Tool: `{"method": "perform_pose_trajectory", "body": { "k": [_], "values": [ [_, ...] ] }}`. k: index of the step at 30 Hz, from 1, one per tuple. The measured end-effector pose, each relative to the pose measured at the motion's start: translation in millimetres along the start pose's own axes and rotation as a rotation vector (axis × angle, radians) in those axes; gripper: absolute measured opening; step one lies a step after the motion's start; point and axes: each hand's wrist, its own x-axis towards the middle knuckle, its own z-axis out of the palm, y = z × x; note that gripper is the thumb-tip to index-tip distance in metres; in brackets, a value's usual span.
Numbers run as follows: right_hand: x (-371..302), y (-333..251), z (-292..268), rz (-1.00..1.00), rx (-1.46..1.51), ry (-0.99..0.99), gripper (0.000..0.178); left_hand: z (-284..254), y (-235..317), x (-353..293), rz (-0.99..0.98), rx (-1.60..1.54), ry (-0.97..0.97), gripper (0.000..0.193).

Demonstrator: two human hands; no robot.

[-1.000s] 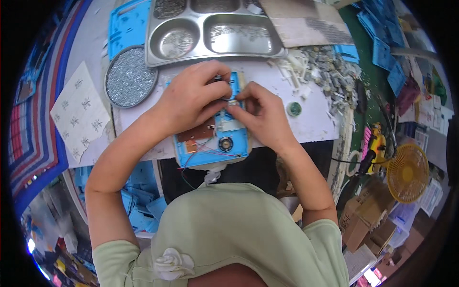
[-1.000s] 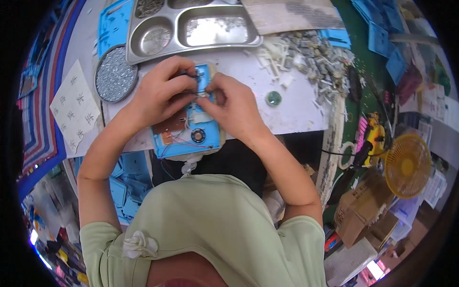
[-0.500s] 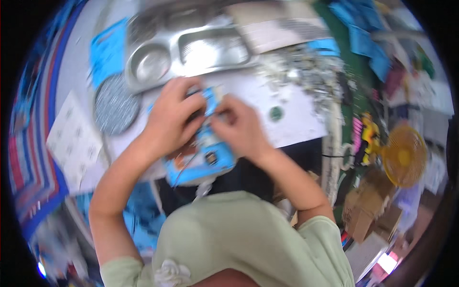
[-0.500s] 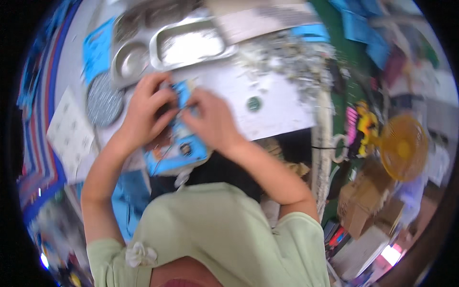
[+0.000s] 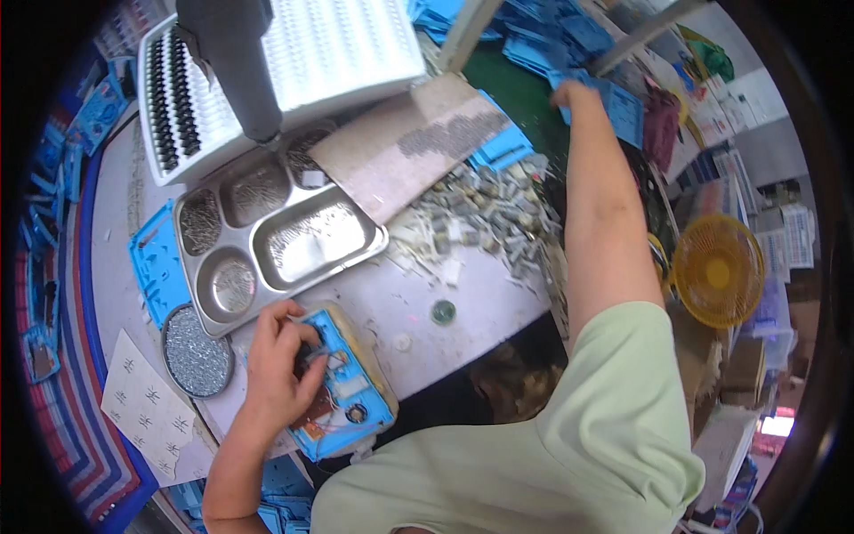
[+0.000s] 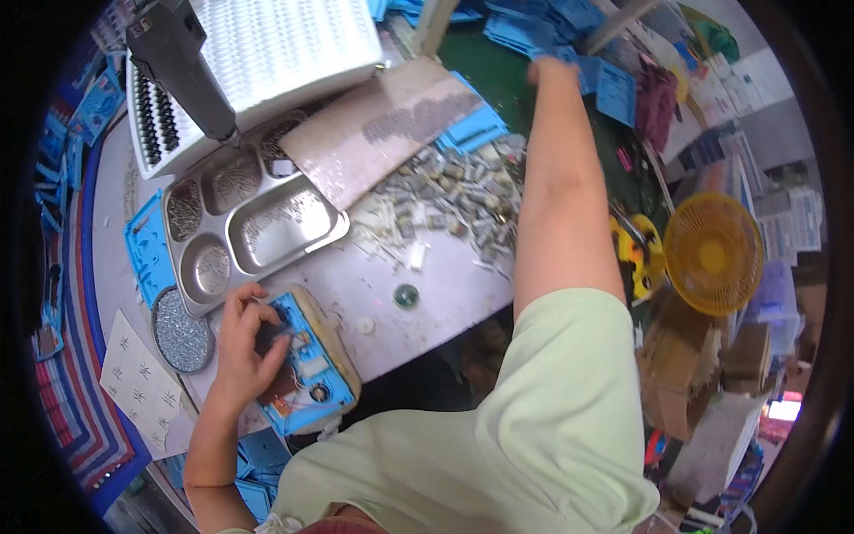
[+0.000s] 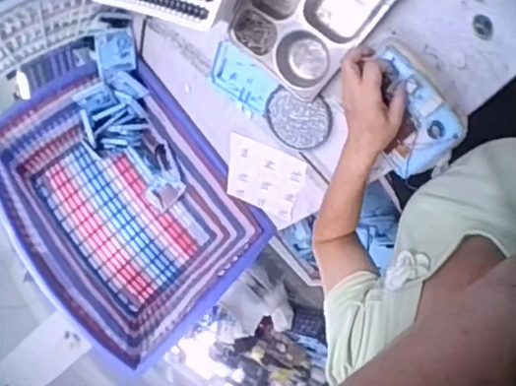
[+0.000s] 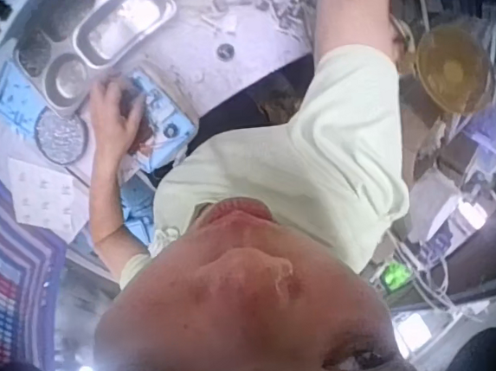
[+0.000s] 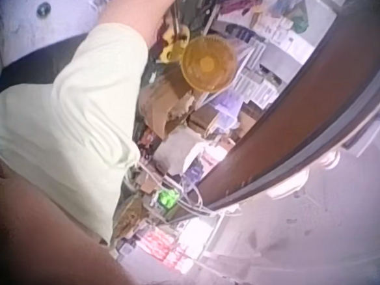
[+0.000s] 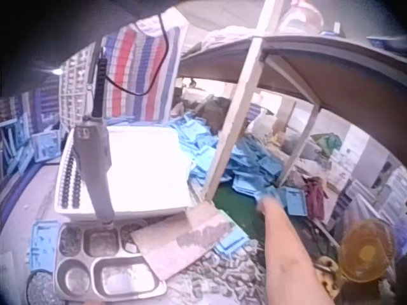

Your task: Assembling electronic components into a blue plastic housing using a soldering iron and an electric screwdriver.

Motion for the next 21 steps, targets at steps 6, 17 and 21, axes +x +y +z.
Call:
{"method": "perform_pose_trajectory", "body": {
  "k": [6, 17, 21],
  "values": [
    [48, -32, 67, 0.078, 0.226, 0.373, 0.038, -4, -6, -10, -0.072, 0.024, -0.006, 0.035],
    [-228, 57, -66, -0.682, 0.951, 0.774, 0.074, 2, -8, -17, 0.125, 0.146, 0.159, 0.047],
    [-397, -20, 21, -0.941, 1.319, 0.620, 0.082, -19, 21, -40, -0.073, -0.196, 0.177, 0.048]
  ]
}}
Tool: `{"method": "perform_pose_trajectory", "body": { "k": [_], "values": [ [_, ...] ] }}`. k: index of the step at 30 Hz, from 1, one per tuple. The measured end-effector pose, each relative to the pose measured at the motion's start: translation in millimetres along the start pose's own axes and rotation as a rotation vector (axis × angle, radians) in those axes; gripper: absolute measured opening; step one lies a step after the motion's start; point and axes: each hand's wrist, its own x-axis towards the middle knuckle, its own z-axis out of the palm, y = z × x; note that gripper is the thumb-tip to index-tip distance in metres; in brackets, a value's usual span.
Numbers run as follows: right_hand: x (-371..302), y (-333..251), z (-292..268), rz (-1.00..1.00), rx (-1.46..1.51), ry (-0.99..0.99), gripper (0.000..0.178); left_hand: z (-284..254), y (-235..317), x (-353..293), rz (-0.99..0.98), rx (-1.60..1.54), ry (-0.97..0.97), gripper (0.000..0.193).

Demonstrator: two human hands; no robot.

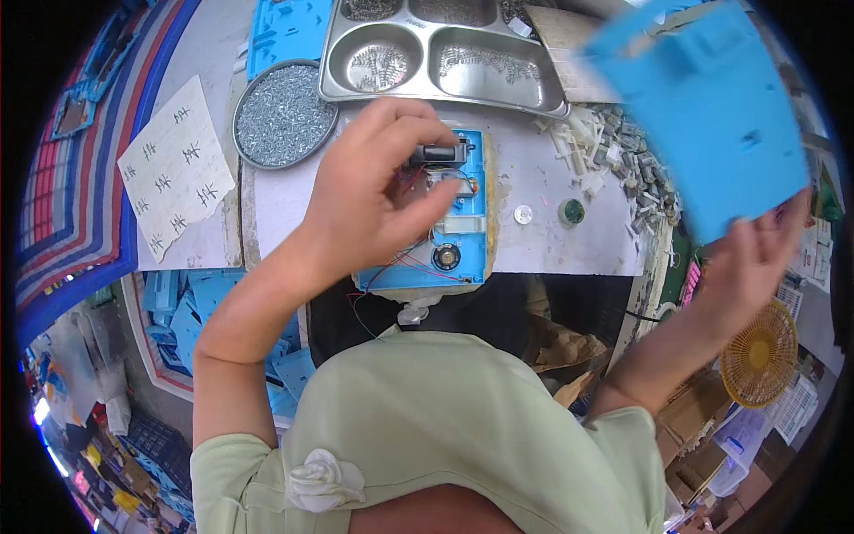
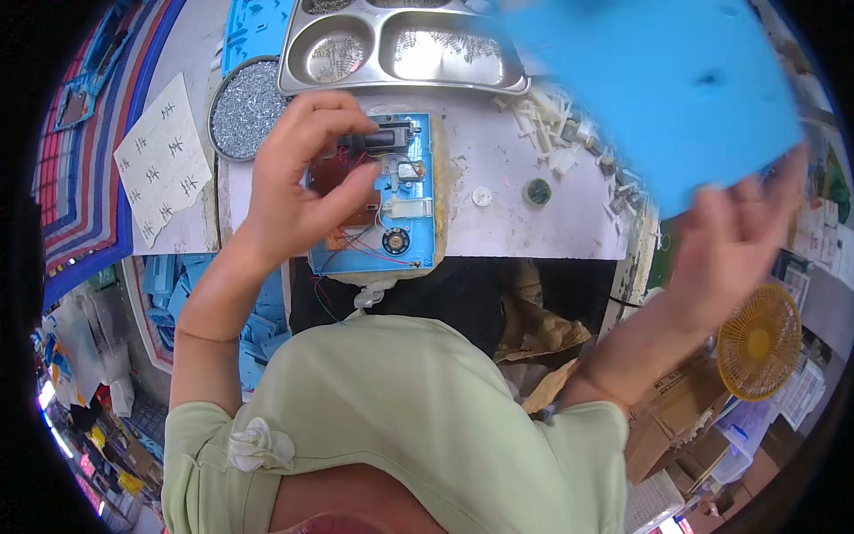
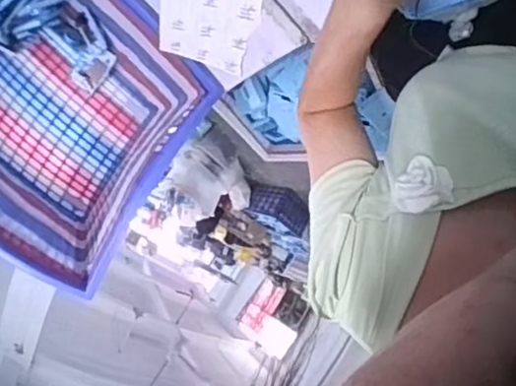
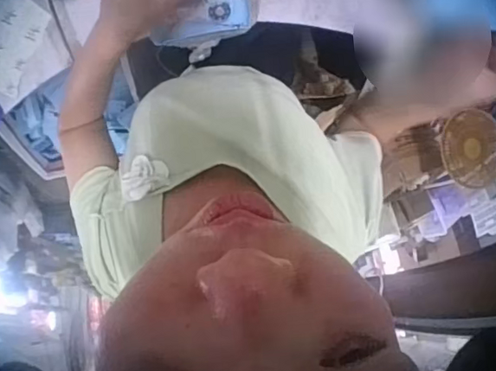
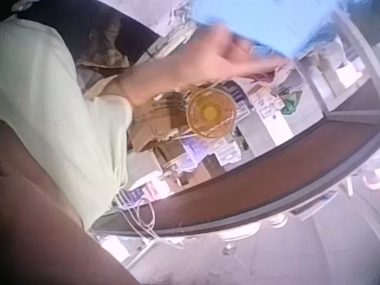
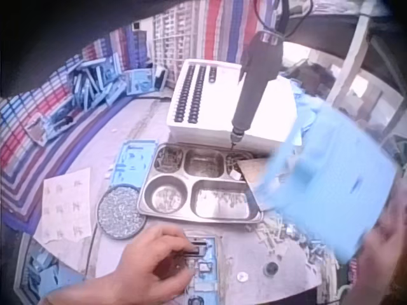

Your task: Assembling electronic components into a blue plastic housing using a soldering iron and an electric screwdriver.

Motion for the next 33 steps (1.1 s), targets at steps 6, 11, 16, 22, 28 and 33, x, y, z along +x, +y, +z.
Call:
{"method": "perform_pose_trajectory", "body": {
  "k": [6, 11, 16, 22, 28, 33],
  "values": [
    [-65, -79, 171, 0.347, 0.867, -0.127, 0.093, 4, 15, -26, -0.436, -1.027, 0.119, 0.047],
    [-57, -46, 155, 0.496, 0.615, -0.456, 0.061, -13, 12, -31, -0.522, -0.736, 0.118, 0.059],
    [-122, -53, 148, 0.333, 0.114, -0.536, 0.064, 0, 4, -63, -0.372, 0.072, 0.139, 0.078],
    [-140, -35, 164, 0.312, 0.110, -0.541, 0.061, 10, -11, -68, -0.307, 0.120, 0.120, 0.072],
    [-133, -25, 168, 0.151, 0.180, -0.626, 0.062, 13, -12, -88, -0.391, 0.050, 0.171, 0.069],
    [-136, -34, 167, 0.380, 0.268, -0.585, 0.066, 15, -9, -87, -0.388, 0.096, 0.216, 0.069]
  ]
}}
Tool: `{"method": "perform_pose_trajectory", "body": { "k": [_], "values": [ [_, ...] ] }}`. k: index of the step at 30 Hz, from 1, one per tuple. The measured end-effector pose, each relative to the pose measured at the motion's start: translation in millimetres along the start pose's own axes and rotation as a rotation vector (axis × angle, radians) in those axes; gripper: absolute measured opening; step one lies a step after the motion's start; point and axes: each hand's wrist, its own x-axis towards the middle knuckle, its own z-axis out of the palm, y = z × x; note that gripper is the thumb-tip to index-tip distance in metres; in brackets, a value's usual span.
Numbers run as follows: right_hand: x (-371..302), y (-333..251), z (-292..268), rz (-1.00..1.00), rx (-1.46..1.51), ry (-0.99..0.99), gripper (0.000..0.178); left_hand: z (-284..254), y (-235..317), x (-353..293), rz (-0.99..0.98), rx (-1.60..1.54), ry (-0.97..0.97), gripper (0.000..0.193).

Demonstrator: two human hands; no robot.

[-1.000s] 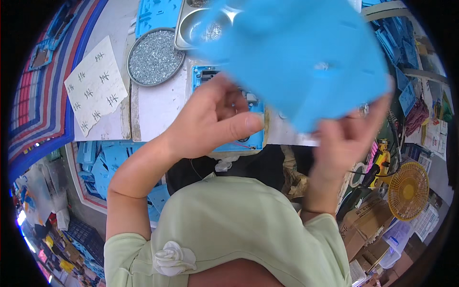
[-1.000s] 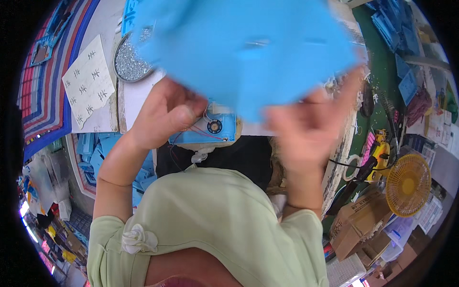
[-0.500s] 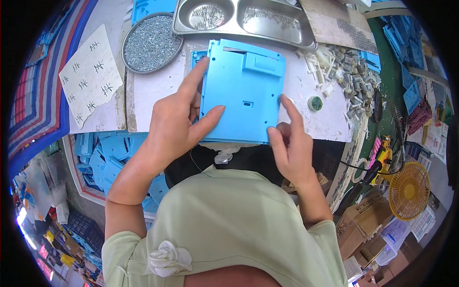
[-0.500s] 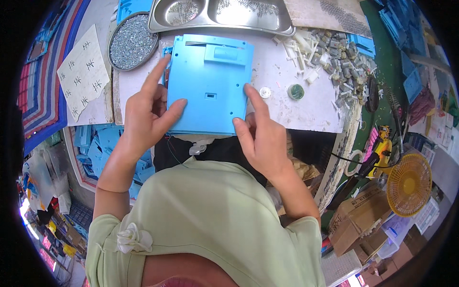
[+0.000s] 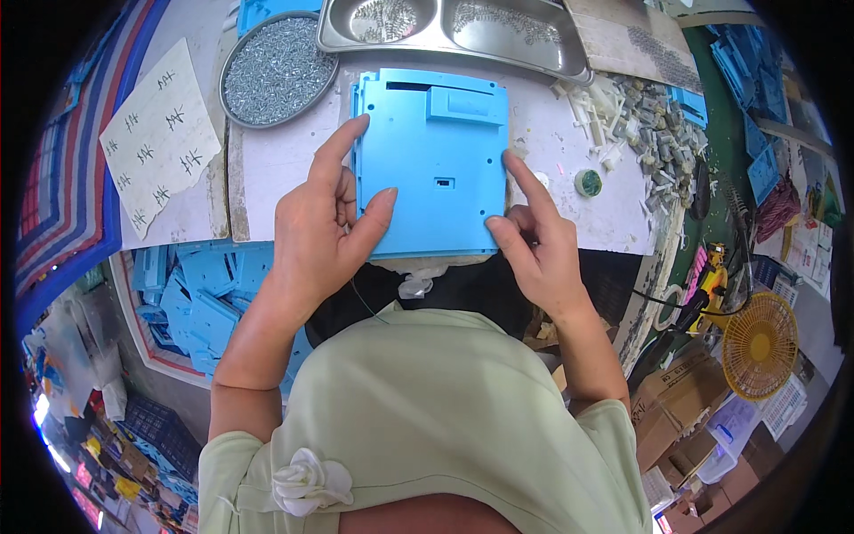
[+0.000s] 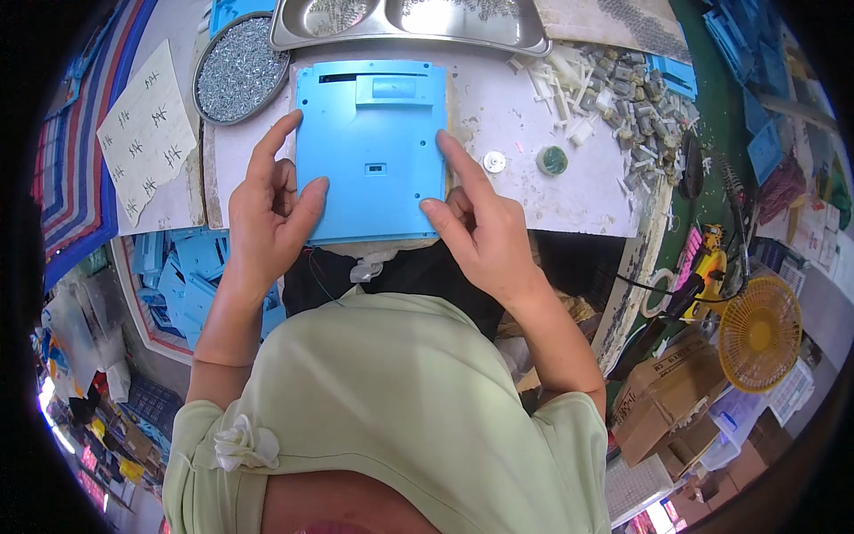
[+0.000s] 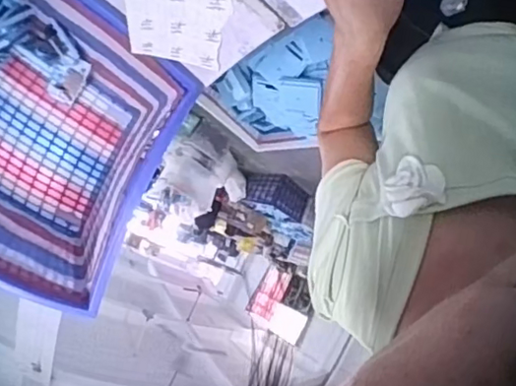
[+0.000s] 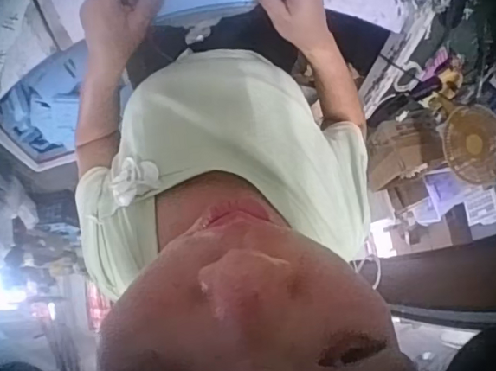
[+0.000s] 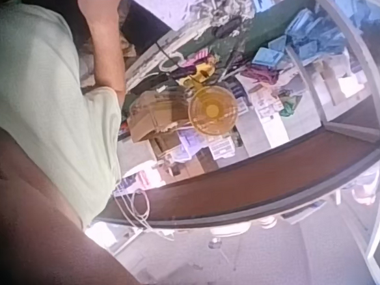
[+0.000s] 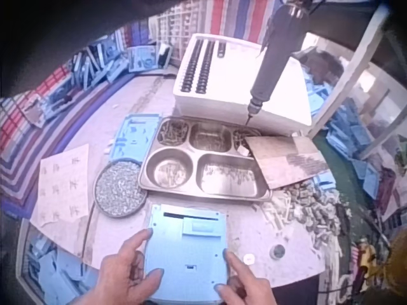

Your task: Assembling electronic components into a blue plastic housing using a soldering iron and an electric screwdriver.

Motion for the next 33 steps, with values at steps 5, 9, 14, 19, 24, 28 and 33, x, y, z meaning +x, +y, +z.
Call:
{"method": "perform_pose_trajectory", "body": {
  "k": [5, 9, 14, 19, 24, 28, 33],
  "values": [
    [-5, 8, 5, -0.083, -0.013, 0.043, 0.061, 0, -5, -2, 0.051, 0.005, -0.002, 0.069],
    [-1, 6, 4, -0.161, -0.134, 0.037, 0.061, -2, -6, -6, 0.040, 0.062, 0.011, 0.069],
    [-3, -7, 0, -0.210, -0.565, -0.013, 0.060, 8, -24, -14, 0.029, 0.030, 0.039, 0.064],
    [10, -29, -17, -0.181, -0.699, -0.160, 0.063, 0, -17, -10, -0.107, -0.057, -0.031, 0.060],
    [19, -42, -28, -0.204, -0.869, -0.234, 0.066, -17, -17, -2, -0.051, -0.109, -0.120, 0.064],
    [19, -46, -24, -0.227, -0.776, -0.228, 0.072, -21, -22, -6, -0.073, -0.250, -0.214, 0.081],
    [22, -47, -19, -0.262, -0.647, -0.327, 0.084, -41, -27, -2, -0.027, -0.265, -0.482, 0.104]
  ]
}}
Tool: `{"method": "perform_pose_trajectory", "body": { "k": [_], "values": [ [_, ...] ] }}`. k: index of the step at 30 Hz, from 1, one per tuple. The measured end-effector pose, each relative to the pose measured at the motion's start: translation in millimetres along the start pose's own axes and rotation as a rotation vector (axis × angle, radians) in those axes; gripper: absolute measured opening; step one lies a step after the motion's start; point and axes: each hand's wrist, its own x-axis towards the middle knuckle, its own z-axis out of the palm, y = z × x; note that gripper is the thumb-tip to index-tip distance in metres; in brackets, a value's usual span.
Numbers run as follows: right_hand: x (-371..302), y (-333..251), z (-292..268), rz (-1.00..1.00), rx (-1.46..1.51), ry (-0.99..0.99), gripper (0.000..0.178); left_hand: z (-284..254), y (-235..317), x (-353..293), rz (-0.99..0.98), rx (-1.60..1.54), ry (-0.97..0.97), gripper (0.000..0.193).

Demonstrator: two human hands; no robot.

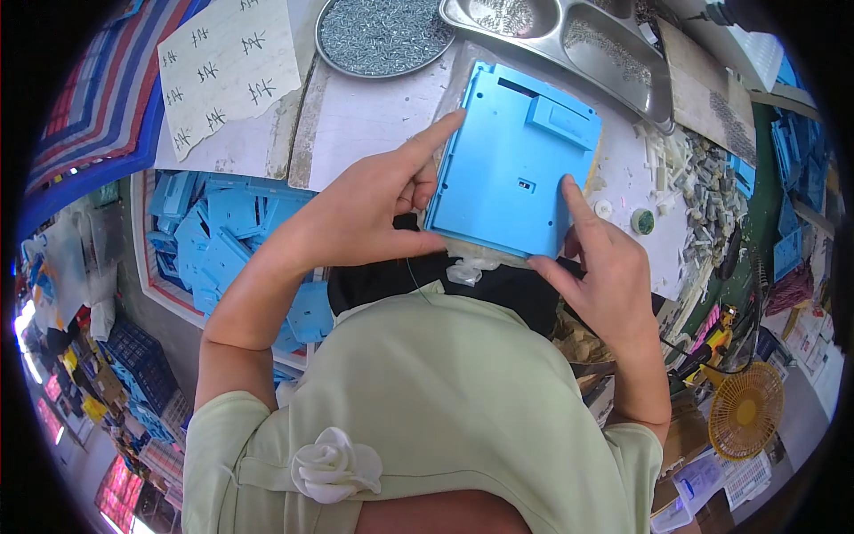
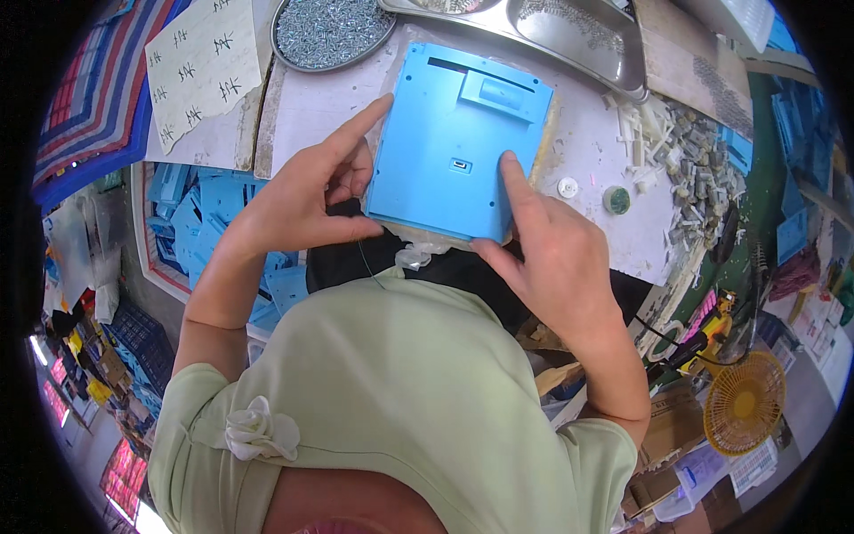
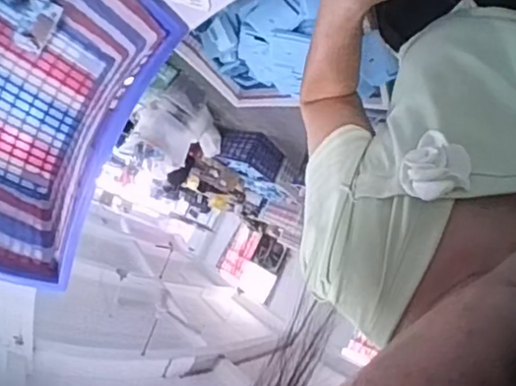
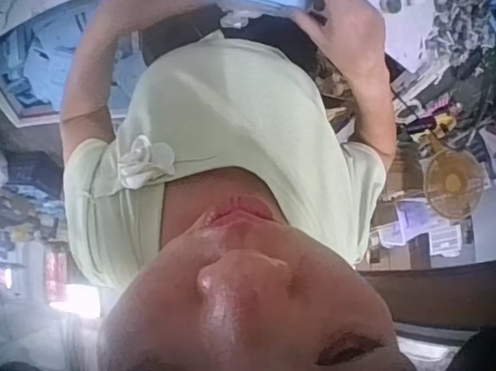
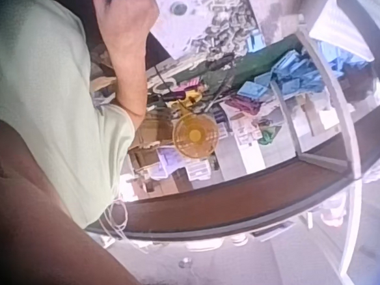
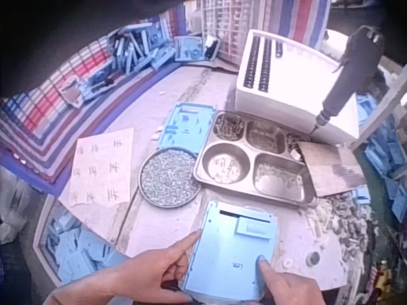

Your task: Assembling electronic components into a blue plastic housing using a soldering iron and an electric screwdriver.

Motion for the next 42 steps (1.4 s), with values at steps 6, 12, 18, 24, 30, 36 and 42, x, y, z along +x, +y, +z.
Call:
{"method": "perform_pose_trajectory", "body": {
  "k": [6, 12, 18, 24, 30, 36, 42],
  "values": [
    [5, -1, 8, 0.002, 0.032, -0.038, 0.091, 1, -10, 0, 0.027, -0.010, -0.031, 0.110],
    [3, 3, 2, -0.009, 0.057, -0.039, 0.094, -36, -9, 18, 0.135, 0.100, 0.034, 0.094],
    [61, -22, -54, -0.186, -0.137, -0.058, 0.054, -100, -40, 57, 0.172, 0.968, 0.640, 0.010],
    [250, -18, 30, -0.592, -0.445, 0.211, 0.012, -96, -46, 68, 0.195, 0.836, 0.680, 0.010],
    [279, -28, 22, -0.552, -0.474, 0.153, 0.012, -98, -49, 73, 0.250, 0.910, 0.721, 0.012],
    [257, -18, -21, -0.511, -0.387, 0.310, 0.018, -101, -47, 75, 0.221, 0.973, 0.725, 0.013],
    [126, 51, -68, -0.238, -0.084, 0.318, 0.010, -102, -37, 70, 0.166, 0.900, 0.642, 0.022]
  ]
}}
